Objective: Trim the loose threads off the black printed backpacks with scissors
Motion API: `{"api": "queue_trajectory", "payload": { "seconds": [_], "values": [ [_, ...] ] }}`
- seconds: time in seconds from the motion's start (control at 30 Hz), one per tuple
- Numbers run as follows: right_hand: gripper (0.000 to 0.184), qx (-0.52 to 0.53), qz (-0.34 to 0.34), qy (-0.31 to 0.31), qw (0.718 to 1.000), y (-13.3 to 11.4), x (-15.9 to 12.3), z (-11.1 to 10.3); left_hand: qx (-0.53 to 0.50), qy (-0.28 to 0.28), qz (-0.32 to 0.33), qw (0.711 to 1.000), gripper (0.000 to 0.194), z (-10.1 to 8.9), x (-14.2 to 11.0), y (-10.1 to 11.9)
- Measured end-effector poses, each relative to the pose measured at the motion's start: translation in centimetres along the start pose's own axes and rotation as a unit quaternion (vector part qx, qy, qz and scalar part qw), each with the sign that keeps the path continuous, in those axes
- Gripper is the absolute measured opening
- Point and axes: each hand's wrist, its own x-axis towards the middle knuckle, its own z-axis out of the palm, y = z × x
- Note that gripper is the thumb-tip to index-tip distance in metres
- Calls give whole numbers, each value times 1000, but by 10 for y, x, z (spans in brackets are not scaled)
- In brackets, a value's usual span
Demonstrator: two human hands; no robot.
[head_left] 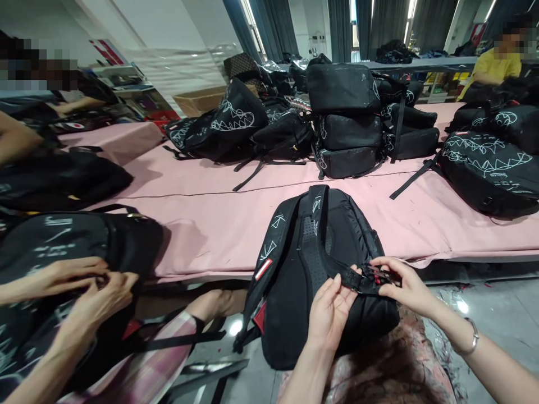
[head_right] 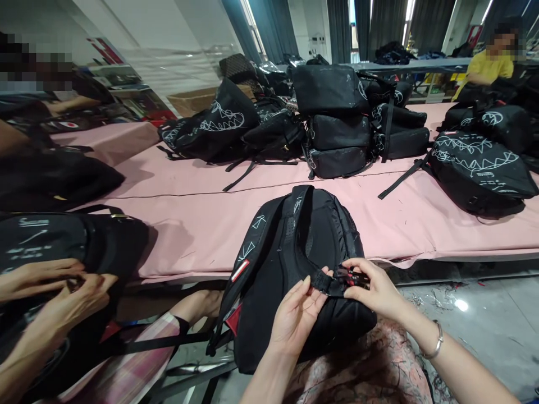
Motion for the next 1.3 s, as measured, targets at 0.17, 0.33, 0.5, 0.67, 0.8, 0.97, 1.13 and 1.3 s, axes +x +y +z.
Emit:
{"api": "queue_trajectory", "payload": {
  "seconds": [0.17,0.33,0.5,0.67,0.8,0.97,1.13,1.3],
  "values": [
    [25,-33,20,72,997,11,-5,26,-19,29,28,999,11,10,-1,1],
    [28,-13,-9,69,997,8,10,25,-69,60,3,996,21,9,1,4],
    [26,-23,-39,-16,999,2,24,17,-59,43,12,997,24,3,2,5],
    [18,-11,3,63,998,15,21,30,11,9,37,999,9,-2,10,7],
    [19,16,24,87,996,22,17,35,189,37,192,962,26,-1,10,9],
    [19,43,19,89,995,19,18,33,480,-15,482,733,27,4,0,20],
    [14,71,7,89,993,15,20,31,650,-137,470,582,16,2,3,30],
    [5,25,-23,78,996,17,19,29,727,-137,516,432,16,-2,9,31]
  ]
}}
